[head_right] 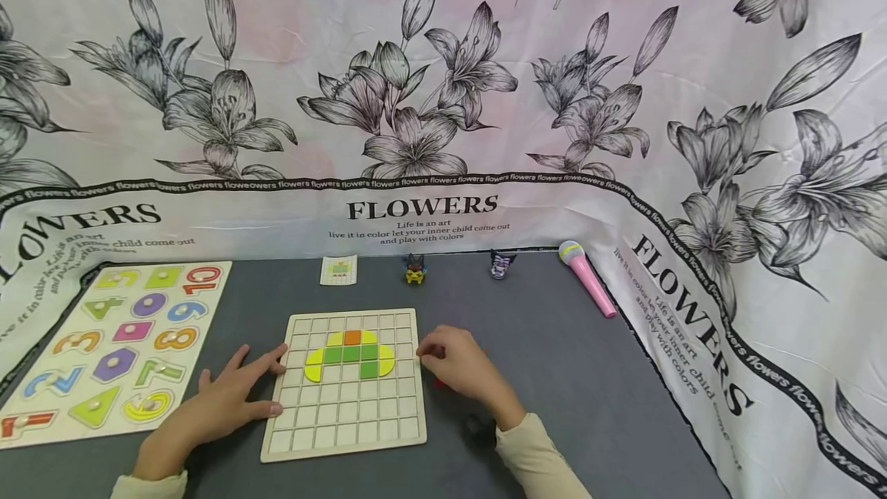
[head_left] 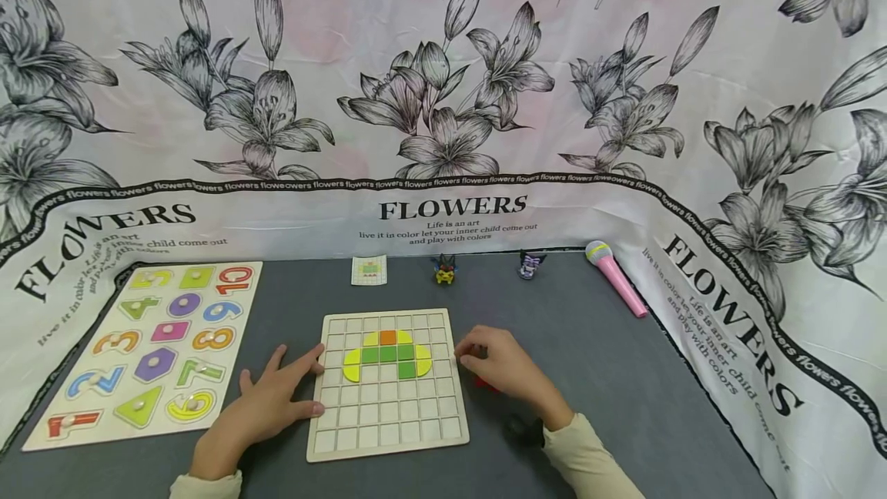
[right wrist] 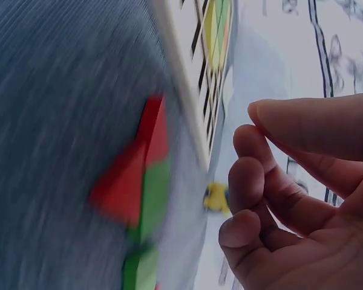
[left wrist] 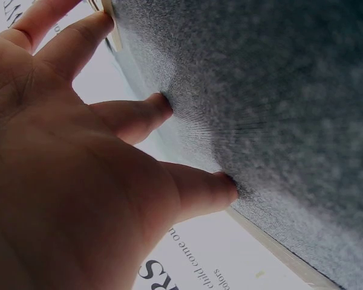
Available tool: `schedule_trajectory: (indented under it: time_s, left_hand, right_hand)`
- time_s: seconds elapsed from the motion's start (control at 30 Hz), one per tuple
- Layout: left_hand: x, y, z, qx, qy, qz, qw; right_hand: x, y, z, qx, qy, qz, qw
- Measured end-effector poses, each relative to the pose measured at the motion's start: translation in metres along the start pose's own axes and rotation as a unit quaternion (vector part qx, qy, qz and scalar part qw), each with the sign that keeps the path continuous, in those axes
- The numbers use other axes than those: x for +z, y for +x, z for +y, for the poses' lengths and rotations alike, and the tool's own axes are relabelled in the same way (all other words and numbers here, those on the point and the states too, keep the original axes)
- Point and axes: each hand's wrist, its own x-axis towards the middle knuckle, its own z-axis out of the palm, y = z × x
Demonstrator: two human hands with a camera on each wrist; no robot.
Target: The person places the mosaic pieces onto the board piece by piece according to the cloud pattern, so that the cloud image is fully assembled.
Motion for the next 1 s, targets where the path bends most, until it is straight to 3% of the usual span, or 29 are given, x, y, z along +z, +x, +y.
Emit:
schedule_trajectory:
  time_s: [0.23,0.5,0.7,1.0]
  left_hand:
    - [0.001,0.000,-0.001,0.002,0.002,-0.001,1.0000]
    - [-0.001,-0.001,0.002,0.006,0.003,0.002,1.0000]
    - [0.000,-0.002,0.002,0.002,0.003,0.001,1.0000]
    - [0.000,-0.001,0.003,0.000,-0.001,0.001,1.0000]
  right_hand:
    - [-0.022,-0.019,0.026,0.032,-0.007,0.017,0.999]
    - [-0.033,-0.034,0.049,0.011,-0.027,0.026,0.999]
    - [-0.034,-0.037,0.053,0.032,-0.033,0.001,0.999]
    - [-0.034,-0.037,0.051,0.047,-0.044,0.001,0.998]
